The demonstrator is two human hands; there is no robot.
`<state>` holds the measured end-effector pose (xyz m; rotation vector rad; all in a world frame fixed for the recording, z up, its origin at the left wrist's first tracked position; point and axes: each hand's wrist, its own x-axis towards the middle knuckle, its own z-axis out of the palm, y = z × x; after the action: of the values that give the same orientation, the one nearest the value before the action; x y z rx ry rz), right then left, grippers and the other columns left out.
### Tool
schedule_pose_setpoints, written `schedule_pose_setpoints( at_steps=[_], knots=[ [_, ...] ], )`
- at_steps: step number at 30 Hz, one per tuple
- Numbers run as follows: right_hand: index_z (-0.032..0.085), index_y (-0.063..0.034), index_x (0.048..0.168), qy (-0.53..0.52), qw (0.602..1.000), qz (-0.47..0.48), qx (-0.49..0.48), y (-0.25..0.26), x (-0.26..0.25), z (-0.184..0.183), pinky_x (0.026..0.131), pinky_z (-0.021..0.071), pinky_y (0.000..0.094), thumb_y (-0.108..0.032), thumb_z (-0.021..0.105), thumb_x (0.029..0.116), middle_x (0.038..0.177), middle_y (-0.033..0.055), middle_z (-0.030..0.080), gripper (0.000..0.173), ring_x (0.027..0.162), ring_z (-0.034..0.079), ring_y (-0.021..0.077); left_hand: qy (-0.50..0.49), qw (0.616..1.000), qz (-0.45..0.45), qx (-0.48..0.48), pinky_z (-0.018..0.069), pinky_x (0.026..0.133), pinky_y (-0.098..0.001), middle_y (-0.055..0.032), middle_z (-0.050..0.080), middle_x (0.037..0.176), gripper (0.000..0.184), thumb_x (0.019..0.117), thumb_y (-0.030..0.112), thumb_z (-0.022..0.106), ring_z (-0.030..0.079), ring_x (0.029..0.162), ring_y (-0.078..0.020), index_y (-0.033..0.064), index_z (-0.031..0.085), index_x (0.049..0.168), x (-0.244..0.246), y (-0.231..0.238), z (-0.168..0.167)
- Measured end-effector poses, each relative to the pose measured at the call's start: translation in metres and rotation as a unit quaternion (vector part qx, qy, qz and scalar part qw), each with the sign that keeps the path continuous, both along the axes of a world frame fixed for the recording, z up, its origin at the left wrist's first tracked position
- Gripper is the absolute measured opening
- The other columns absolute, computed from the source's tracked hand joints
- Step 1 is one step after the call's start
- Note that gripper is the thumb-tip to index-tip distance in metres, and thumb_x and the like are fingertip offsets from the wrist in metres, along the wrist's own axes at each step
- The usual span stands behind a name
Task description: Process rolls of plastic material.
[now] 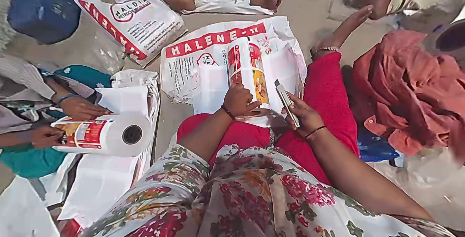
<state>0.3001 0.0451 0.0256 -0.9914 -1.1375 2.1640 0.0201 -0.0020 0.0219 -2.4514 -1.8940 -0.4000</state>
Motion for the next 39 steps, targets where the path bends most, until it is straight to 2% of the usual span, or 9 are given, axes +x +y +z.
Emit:
schedule_pose_setpoints(
  at_steps=[6,9,11,14,17,22,26,30,39],
  knots=[
    [0.041,-0.0267,0.157,-0.015,1.000,-0.004,-0.002,-0.004,-0.004,0.002,0.041,0.0399,0.0192,-0.017,0.035,0.1103,0.087,0.0063,0.065,0.048,0.047,0.047,0.0065,-0.207,0.972,0.046,0.099,0.0539,0.079,-0.0475,-0.0121,0.060,0.060,0.059,0.1028,0.036,0.055,0.066,0.070,-0.0289,0.0020,0.054,0.055,0.029,-0.017,-0.013],
    [0.042,-0.0256,0.157,-0.015,1.000,-0.014,0.003,-0.007,-0.006,0.003,0.041,0.0406,0.0197,-0.015,0.037,0.1100,0.086,0.0074,0.065,0.049,0.047,0.048,0.0070,-0.237,0.960,0.141,0.059,0.0511,0.075,-0.0470,-0.0132,0.057,0.066,0.050,0.0996,0.032,0.062,0.062,0.073,-0.0291,0.0010,0.052,0.062,0.025,-0.012,-0.001],
    [0.040,-0.0244,0.158,-0.016,1.000,-0.014,0.013,-0.008,-0.003,0.001,0.041,0.0409,0.0194,-0.015,0.038,0.1097,0.087,0.0085,0.065,0.049,0.047,0.048,0.0073,-0.201,0.959,0.198,-0.010,0.0552,0.091,-0.0523,-0.0235,0.068,0.101,0.039,0.0962,0.034,0.071,0.068,0.098,-0.0373,-0.0047,0.066,0.098,0.023,-0.013,0.010],
    [0.039,-0.0211,0.159,-0.016,0.999,-0.020,0.025,-0.008,0.001,0.002,0.042,0.0413,0.0190,-0.011,0.037,0.1088,0.089,0.0101,0.067,0.051,0.047,0.049,0.0071,-0.220,0.930,0.293,-0.041,0.0574,0.095,-0.0514,-0.0253,0.046,0.149,0.074,0.0860,0.042,0.083,0.063,0.118,-0.0391,0.0044,0.054,0.142,0.024,-0.010,0.026],
    [0.037,-0.0188,0.159,-0.021,0.999,-0.022,0.030,-0.011,0.000,0.001,0.042,0.0406,0.0194,-0.010,0.037,0.1082,0.088,0.0096,0.067,0.052,0.047,0.048,0.0068,-0.173,0.931,0.304,-0.105,0.0503,0.103,-0.0574,-0.0239,0.052,0.145,0.054,0.0955,0.050,0.069,0.056,0.128,-0.0416,-0.0001,0.070,0.117,0.009,-0.003,0.027],
    [0.032,-0.0143,0.160,-0.040,0.999,-0.013,0.035,-0.013,-0.005,0.002,0.041,0.0407,0.0200,-0.010,0.036,0.1072,0.087,0.0080,0.065,0.053,0.046,0.048,0.0069,-0.251,0.928,0.221,-0.164,0.0372,0.120,-0.0526,-0.0222,0.059,0.145,0.041,0.1093,0.024,0.047,0.052,0.140,-0.0346,-0.0073,0.066,0.127,-0.026,0.000,0.030],
    [0.027,-0.0130,0.162,-0.048,0.998,-0.017,0.038,-0.013,-0.008,0.004,0.041,0.0428,0.0208,-0.009,0.036,0.1064,0.086,0.0082,0.064,0.056,0.047,0.050,0.0080,-0.442,0.836,0.279,-0.168,0.0507,0.095,-0.0587,-0.0244,0.070,0.103,0.033,0.1046,0.025,0.059,0.068,0.102,-0.0366,-0.0060,0.070,0.105,-0.055,-0.007,0.021],
    [0.029,-0.0117,0.161,-0.124,0.987,-0.029,0.096,-0.001,-0.020,0.016,0.040,0.0419,0.0225,-0.009,0.038,0.1068,0.087,0.0095,0.065,0.055,0.046,0.049,0.0094,-0.440,0.837,0.237,-0.223,0.0491,0.081,-0.0587,-0.0218,0.064,0.086,0.031,0.1003,0.022,0.063,0.063,0.086,-0.0351,-0.0055,0.064,0.087,-0.072,-0.003,0.022],
    [0.044,-0.0236,0.156,-0.470,0.804,0.089,0.352,0.103,-0.156,0.076,0.059,0.0538,0.0417,-0.027,0.046,0.1110,0.103,0.0155,0.071,0.046,0.064,0.063,0.0233,-0.467,0.831,0.139,-0.267,0.0532,0.083,-0.0526,-0.0209,0.069,0.089,0.022,0.0977,0.016,0.070,0.066,0.084,-0.0300,-0.0065,0.068,0.096,-0.110,0.006,0.004]
  ],
)
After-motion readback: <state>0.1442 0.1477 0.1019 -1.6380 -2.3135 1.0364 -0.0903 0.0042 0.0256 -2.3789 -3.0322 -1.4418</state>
